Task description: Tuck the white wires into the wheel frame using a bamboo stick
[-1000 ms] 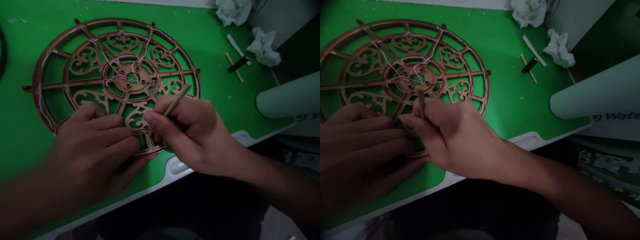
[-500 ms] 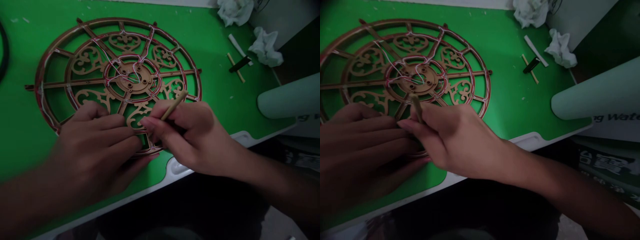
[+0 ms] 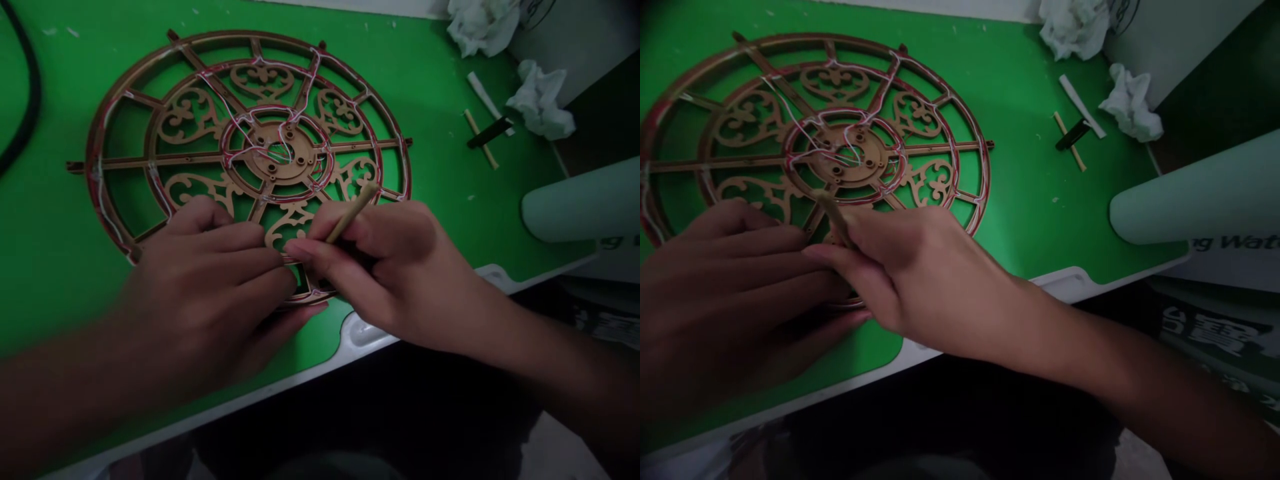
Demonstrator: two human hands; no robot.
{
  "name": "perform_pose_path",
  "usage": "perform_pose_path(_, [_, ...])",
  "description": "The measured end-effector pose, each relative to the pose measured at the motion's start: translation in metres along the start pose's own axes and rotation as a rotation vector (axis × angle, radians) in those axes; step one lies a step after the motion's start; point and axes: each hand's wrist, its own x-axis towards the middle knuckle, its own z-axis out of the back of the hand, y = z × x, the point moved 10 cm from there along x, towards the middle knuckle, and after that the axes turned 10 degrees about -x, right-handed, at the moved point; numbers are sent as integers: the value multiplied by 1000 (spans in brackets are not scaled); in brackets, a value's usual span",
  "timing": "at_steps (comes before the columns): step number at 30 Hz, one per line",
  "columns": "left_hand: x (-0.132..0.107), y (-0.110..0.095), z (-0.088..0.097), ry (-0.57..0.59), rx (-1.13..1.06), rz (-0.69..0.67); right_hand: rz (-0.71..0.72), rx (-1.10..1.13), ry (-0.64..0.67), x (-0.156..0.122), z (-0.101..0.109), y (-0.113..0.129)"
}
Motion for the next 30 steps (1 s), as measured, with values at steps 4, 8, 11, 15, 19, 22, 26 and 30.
perform_pose_path(4, [1, 1, 3, -13, -42, 37, 32, -4, 17, 1, 0, 1])
perform_pose_path(8, [-4, 0, 3, -16, -32, 41, 83, -30, 55, 4, -1, 6])
perform_pose_path(11, [-7, 0, 5, -25, -41, 32, 32, -107, 57, 4, 0, 4])
perform_pose_path(15, [-4, 2, 4, -17, -54, 41, -18, 9, 27, 0, 2, 0])
perform_pose_path(19, [2, 1, 3, -11, -73, 24, -80, 163, -29, -3, 5, -10])
perform_pose_path(22, [-1, 0, 3, -12, -77, 26, -104, 193, -7, -3, 2, -12])
perform_pose_path(26, [-5, 0, 5, -17, -71, 31, -114, 153, 27, -4, 0, -11])
perform_pose_path(30, [-3, -1, 4, 1, -71, 29, -89, 140, 41, -3, 1, -8])
